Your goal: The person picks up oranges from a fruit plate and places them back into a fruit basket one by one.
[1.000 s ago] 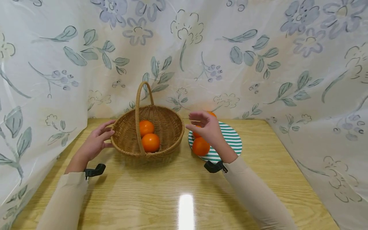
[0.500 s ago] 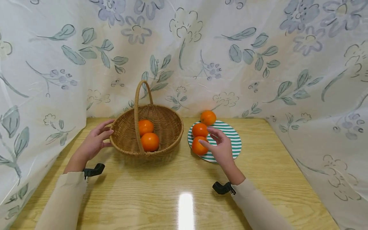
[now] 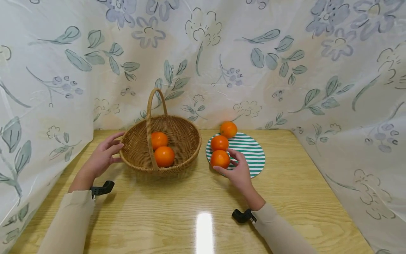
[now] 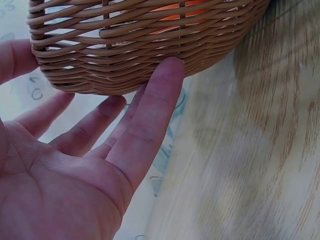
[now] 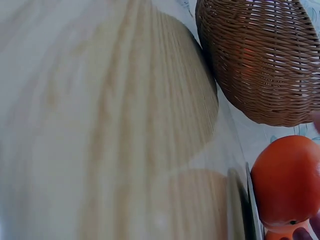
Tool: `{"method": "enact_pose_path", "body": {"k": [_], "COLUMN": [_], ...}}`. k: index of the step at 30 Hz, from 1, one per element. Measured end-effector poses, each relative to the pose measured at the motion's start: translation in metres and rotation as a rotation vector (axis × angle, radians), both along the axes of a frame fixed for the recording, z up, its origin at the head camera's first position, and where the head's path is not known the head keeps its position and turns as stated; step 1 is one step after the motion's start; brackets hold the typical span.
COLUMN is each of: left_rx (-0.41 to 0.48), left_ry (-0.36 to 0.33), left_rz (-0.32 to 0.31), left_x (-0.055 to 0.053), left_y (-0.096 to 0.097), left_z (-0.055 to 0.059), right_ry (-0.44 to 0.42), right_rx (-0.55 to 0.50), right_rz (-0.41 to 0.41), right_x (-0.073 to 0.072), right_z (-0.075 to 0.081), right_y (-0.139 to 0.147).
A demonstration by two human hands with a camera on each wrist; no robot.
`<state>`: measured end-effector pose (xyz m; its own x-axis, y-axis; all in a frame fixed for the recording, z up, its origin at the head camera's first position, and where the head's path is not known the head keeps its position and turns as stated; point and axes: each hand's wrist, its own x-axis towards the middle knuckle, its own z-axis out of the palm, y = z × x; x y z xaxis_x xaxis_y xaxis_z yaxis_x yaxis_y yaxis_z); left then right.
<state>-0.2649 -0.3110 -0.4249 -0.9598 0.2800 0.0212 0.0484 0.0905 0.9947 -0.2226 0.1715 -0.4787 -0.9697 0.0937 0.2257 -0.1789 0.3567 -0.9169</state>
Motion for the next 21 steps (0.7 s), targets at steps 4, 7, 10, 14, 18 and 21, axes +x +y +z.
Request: {"method": "enact_pose_path", "body": {"k": [4,7,10,14,18,21], "left_rx": [0.002,0.006,0.017,0.023,0.024,0.029], "left_ry": [0.001,-0.002,-0.005,-0.001,0.005,0.004], "left_rz": [-0.001,0.0,0.0,-0.003,-0.006,-0.008], "left_x": [0.0014,0.0022,0.0026,0.0012,-0.0014,-0.0033], "left_y": [-0.0005,-0.0007,-0.0004,-0.0004,-0.0014,-0.0026], "left_z": [0.0012,0.0021,0.0028,0.0027,0.001,-0.0003], "right_ry": [-0.016,-0.032,-0.057,-0.09,-0.101,-0.104], "right_rx": [0.043,0.043,0.042,0.051,0.054,0.05], "right_rz": [-0.012,0.0,0.016,0.01,0.005,0.003], "right_x": [-0.0021,-0.0028,-0.0029,-0.0033,-0.0046,-0.0052], "right_z": [-0.001,0.0,0.0012,0.002,0.0021,0.0025], "right_y": [-0.0023,-0.0039,-0.005,-0.0067,-0.0085,-0.0093]}}
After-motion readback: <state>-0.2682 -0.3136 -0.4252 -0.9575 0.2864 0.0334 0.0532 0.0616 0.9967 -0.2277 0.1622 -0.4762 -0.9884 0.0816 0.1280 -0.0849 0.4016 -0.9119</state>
